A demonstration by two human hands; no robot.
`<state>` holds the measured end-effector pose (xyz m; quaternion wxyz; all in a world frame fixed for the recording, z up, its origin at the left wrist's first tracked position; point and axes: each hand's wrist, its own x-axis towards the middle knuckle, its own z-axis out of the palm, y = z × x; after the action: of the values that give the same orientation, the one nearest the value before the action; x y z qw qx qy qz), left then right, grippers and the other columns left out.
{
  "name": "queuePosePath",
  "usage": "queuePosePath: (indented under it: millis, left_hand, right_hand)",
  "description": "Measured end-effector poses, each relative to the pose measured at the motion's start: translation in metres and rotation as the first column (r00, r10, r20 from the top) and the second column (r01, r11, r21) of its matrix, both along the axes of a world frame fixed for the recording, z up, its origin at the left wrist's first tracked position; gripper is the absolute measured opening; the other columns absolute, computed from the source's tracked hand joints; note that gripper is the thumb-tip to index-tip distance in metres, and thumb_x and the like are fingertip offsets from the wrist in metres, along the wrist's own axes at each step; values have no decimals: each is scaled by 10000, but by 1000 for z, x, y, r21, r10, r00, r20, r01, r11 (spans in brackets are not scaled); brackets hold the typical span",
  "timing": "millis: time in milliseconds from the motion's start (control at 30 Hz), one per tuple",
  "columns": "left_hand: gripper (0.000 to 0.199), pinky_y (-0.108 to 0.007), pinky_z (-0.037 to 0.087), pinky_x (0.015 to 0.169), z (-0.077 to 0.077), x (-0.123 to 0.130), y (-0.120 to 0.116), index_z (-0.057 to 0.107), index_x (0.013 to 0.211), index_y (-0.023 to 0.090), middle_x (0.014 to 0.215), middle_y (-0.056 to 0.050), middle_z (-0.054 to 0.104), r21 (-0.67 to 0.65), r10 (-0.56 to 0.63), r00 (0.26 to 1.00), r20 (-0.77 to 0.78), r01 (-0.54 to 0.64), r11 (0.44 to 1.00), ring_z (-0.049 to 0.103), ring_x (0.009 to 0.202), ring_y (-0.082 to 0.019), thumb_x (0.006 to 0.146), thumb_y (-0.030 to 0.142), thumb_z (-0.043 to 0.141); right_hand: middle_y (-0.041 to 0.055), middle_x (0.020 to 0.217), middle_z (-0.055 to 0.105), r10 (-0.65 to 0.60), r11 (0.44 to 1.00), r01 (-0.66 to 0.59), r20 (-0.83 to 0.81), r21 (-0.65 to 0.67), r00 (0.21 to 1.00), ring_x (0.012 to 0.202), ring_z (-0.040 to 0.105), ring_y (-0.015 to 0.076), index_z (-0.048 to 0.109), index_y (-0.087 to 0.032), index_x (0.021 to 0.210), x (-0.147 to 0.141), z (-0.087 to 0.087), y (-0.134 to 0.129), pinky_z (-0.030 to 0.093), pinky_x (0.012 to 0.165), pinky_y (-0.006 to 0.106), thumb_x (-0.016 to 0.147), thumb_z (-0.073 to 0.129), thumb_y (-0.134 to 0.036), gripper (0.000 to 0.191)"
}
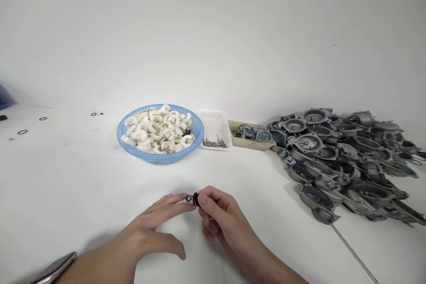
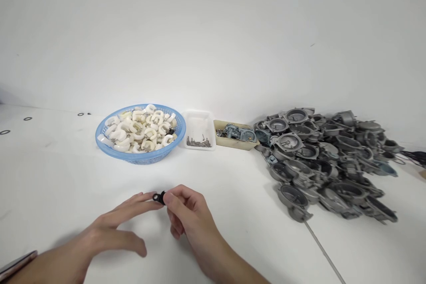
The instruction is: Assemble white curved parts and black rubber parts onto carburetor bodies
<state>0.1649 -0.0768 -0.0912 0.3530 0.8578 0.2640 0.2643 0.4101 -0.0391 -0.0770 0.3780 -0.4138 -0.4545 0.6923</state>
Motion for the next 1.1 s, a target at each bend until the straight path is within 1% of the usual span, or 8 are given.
queuePosePath:
  millis: [133, 367, 567, 667, 767, 933, 1033, 1100]
  left_hand:
    - [497, -560, 329, 1245, -2, -2, 0, 621, 1321, 294, 1688, -67, 311, 29, 12, 999, 41, -13, 999, 206, 1570, -413, 876, 425, 798]
    - [345, -538, 340, 1245, -2, 3, 1, 589, 1304, 308, 1638, -57, 401, 86, 30, 994, 101, -39, 996, 264, 1564, -345, 973, 349, 678]
    - [358, -544, 358, 1232, -11, 1, -3, 577, 1322, 328, 1662, -44, 352, 53, 52, 989, 138, -60, 997, 262, 1563, -348, 976, 361, 665]
    - [384, -556, 363, 1222, -13, -1, -4, 592, 1337, 329, 1702, -41, 270, 22, 80, 989, 120, -84, 996, 243, 1567, -375, 967, 392, 674]
    - [459, -577, 367, 1209, -7, -2, -2, 610, 1366, 326, 1726, -47, 198, -4, 62, 996, 61, -62, 998, 238, 1561, -415, 929, 401, 729]
    - [522, -639, 397, 1151, 6, 1, 0, 645, 1372, 338, 1724, -46, 168, 1, 46, 999, -25, -46, 999, 247, 1538, -468, 874, 414, 782]
    - [539, -662, 422, 1113, 7, 2, 0, 636, 1392, 366, 1725, -26, 135, 0, 45, 998, -54, -45, 999, 257, 1528, -482, 873, 424, 770]
    - [553, -646, 410, 1131, 6, 1, 0, 623, 1410, 358, 1725, -27, 129, 11, 44, 998, -34, -44, 999, 268, 1527, -472, 877, 406, 763]
  right_hand:
    - [-61, 587, 424, 23, 1000, -23, -6, 3, 1000, 499, 329, 65, 635, -173, 795, 0, 2, -2, 300, 496, 226, 852, 785, -597, 453]
    - [-51, 580, 468, 64, 998, -64, 26, -3, 998, 494, 369, 71, 646, -169, 830, 2, -1, 1, 309, 499, 226, 883, 763, -569, 421]
    - [-55, 589, 474, 45, 999, -45, -6, -28, 999, 483, 365, 65, 627, -171, 823, 2, 3, 0, 305, 492, 225, 874, 769, -575, 430]
    - [-60, 597, 474, 17, 999, -19, -32, -47, 999, 477, 348, 61, 608, -183, 824, 2, 5, 0, 295, 490, 228, 871, 773, -578, 431]
    - [-63, 609, 471, -11, 997, 8, -46, -73, 999, 482, 336, 59, 600, -191, 831, 2, 5, 0, 290, 494, 228, 864, 781, -582, 432]
    - [-68, 605, 460, -17, 995, 11, -54, -96, 998, 482, 326, 56, 630, -193, 878, 1, 4, 2, 285, 490, 224, 848, 800, -576, 420]
    - [-71, 600, 453, -17, 996, 12, -55, -85, 998, 480, 321, 55, 644, -192, 900, 2, 3, 2, 285, 486, 223, 837, 813, -569, 418]
    - [-70, 606, 448, -3, 997, -1, -55, -77, 998, 486, 315, 55, 645, -188, 885, 2, 3, 2, 294, 490, 223, 836, 819, -553, 408]
